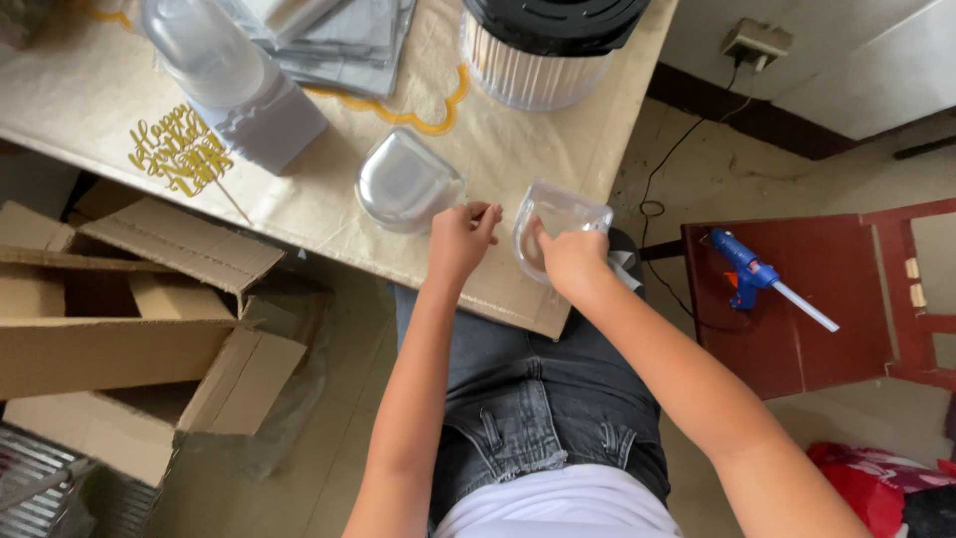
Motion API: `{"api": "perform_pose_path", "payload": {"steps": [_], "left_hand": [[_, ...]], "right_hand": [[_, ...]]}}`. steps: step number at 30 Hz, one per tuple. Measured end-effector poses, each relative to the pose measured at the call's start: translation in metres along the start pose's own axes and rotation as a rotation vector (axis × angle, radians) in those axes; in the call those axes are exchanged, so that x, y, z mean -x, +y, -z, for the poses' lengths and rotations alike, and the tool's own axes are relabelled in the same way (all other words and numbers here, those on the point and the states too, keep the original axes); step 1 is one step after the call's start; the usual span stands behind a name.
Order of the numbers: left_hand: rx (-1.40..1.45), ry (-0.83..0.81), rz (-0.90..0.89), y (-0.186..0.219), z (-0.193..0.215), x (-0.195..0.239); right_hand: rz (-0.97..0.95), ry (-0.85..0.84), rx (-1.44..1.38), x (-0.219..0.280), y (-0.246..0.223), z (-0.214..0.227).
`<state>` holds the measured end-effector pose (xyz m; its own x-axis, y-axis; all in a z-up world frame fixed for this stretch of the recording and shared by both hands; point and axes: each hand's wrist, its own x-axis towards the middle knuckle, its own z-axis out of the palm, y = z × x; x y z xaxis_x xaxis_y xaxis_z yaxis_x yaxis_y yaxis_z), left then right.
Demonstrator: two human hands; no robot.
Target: The person wipes the inside and outside of clear plastic lids using a grey cloth and then stacks them on a table.
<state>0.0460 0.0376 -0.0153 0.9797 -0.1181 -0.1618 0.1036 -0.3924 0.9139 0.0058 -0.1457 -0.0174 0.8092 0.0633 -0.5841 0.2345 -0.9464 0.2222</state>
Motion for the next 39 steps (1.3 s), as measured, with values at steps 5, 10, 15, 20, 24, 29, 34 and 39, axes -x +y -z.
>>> {"api": "perform_pose_path", "payload": {"steps": [5,10,15,20,24,29,34,39], "left_hand": [[0.079,0.084,-0.113,0.011,-0.017,0.011],[0.025,0.037,-0.063,0.004,-0.043,0.006],[-0.123,0.087,-0.084,0.007,-0.05,0.008],[-0.187,0.018,-0.123,0.002,-0.059,0.006],[-0.415,0.046,-0.081,0.008,-0.062,-0.008],[-0.589,0.02,-0.086,0.005,-0.055,-0.024],[-0.657,0.081,-0.07,-0.019,-0.053,-0.031],[-0.736,0.127,-0.195,0.013,-0.051,-0.022]], "right_hand": [[0.007,-0.042,0.007,-0.004,0.0,-0.002],[-0.019,-0.141,-0.031,-0.005,-0.003,0.005],[0.016,-0.171,0.016,-0.03,0.002,-0.027],[0.037,-0.133,0.044,-0.033,0.008,-0.034],[0.076,-0.051,-0.06,-0.005,0.029,0.007],[0.257,0.399,-1.403,-0.001,0.077,-0.02],[-0.084,0.838,-1.911,0.014,0.092,-0.052],[-0.029,0.824,-1.388,-0.002,0.063,-0.053]]}}
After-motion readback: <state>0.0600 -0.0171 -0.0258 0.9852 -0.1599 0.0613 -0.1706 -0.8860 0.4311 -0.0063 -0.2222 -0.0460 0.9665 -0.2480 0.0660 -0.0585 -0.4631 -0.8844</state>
